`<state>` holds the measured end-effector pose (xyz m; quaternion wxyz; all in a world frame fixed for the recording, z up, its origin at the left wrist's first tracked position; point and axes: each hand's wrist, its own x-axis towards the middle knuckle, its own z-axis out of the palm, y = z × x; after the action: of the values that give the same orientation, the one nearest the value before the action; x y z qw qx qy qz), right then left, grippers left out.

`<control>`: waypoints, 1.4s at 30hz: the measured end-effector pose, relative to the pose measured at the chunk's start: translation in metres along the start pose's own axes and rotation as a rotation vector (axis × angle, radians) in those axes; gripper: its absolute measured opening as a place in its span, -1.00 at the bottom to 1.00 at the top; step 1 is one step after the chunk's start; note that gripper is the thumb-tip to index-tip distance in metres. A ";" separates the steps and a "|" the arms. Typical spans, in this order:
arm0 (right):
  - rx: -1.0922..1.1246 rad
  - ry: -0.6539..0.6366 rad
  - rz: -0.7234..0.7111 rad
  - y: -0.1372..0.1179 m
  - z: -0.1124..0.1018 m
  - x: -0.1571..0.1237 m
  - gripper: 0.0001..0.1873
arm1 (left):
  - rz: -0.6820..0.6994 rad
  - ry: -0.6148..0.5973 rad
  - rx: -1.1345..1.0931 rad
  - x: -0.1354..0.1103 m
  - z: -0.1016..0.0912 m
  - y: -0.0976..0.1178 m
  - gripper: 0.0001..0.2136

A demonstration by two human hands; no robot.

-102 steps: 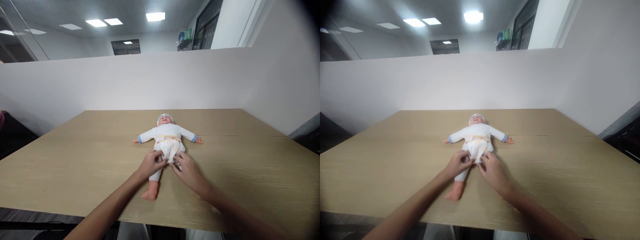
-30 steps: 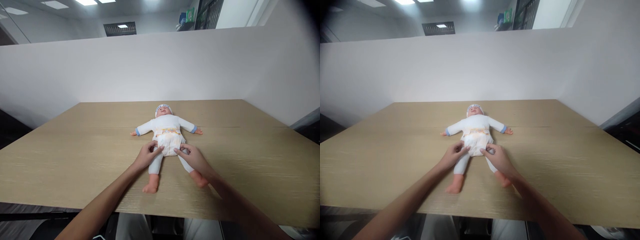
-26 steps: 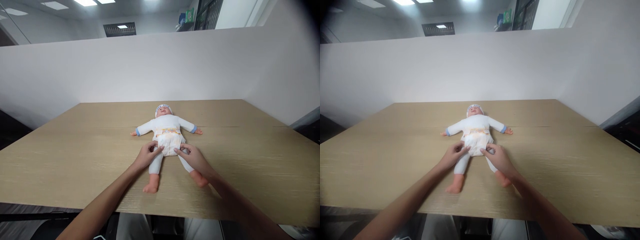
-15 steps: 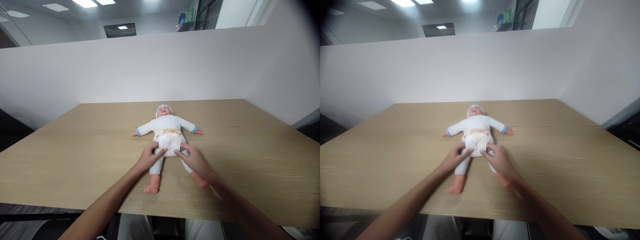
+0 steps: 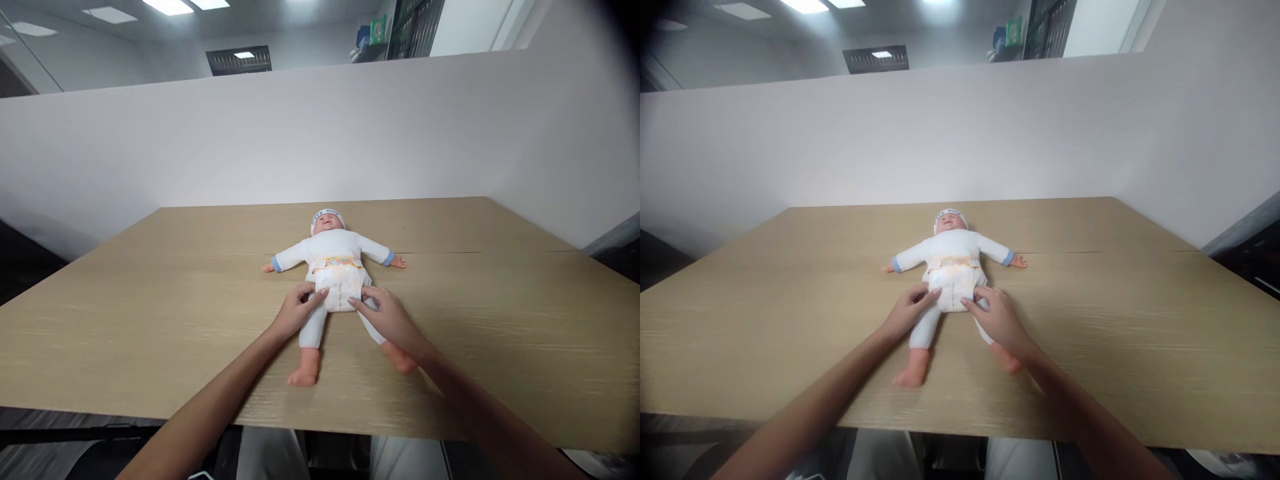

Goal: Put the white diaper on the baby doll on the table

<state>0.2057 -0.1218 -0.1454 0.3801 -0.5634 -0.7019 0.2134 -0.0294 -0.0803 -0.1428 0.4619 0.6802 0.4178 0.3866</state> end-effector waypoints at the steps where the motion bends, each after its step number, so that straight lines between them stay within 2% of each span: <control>1: -0.008 0.004 0.006 0.000 0.000 0.000 -0.63 | -0.021 -0.001 -0.029 0.000 0.000 0.000 -0.57; 6: -0.035 0.035 0.020 -0.003 -0.001 -0.002 -0.70 | -0.105 -0.016 -0.187 -0.001 -0.001 0.001 -0.58; 12: -0.033 0.087 0.124 -0.012 0.000 -0.006 -0.74 | -0.146 -0.066 -0.400 -0.003 -0.001 0.003 -0.59; 16: 0.009 0.067 0.168 -0.014 0.002 -0.008 -0.71 | -0.167 -0.086 -0.401 -0.002 -0.007 0.003 -0.58; 22: 0.135 0.050 0.143 -0.010 0.001 -0.008 -0.66 | -0.171 -0.164 -0.365 0.000 -0.015 0.001 -0.62; 26: 0.166 0.050 0.148 -0.010 0.001 -0.008 -0.67 | -0.174 -0.160 -0.337 0.000 -0.015 0.004 -0.62; 34: 0.140 0.053 0.136 -0.010 0.002 -0.006 -0.67 | -0.168 -0.129 -0.335 -0.002 -0.010 0.004 -0.60; 42: 0.019 0.064 0.100 -0.013 -0.002 -0.008 -0.71 | -0.148 -0.101 -0.362 -0.001 -0.008 -0.001 -0.56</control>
<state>0.1994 -0.1329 -0.1367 0.3968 -0.6006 -0.6582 0.2206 -0.0370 -0.0785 -0.1421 0.6243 0.5719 0.3666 0.3857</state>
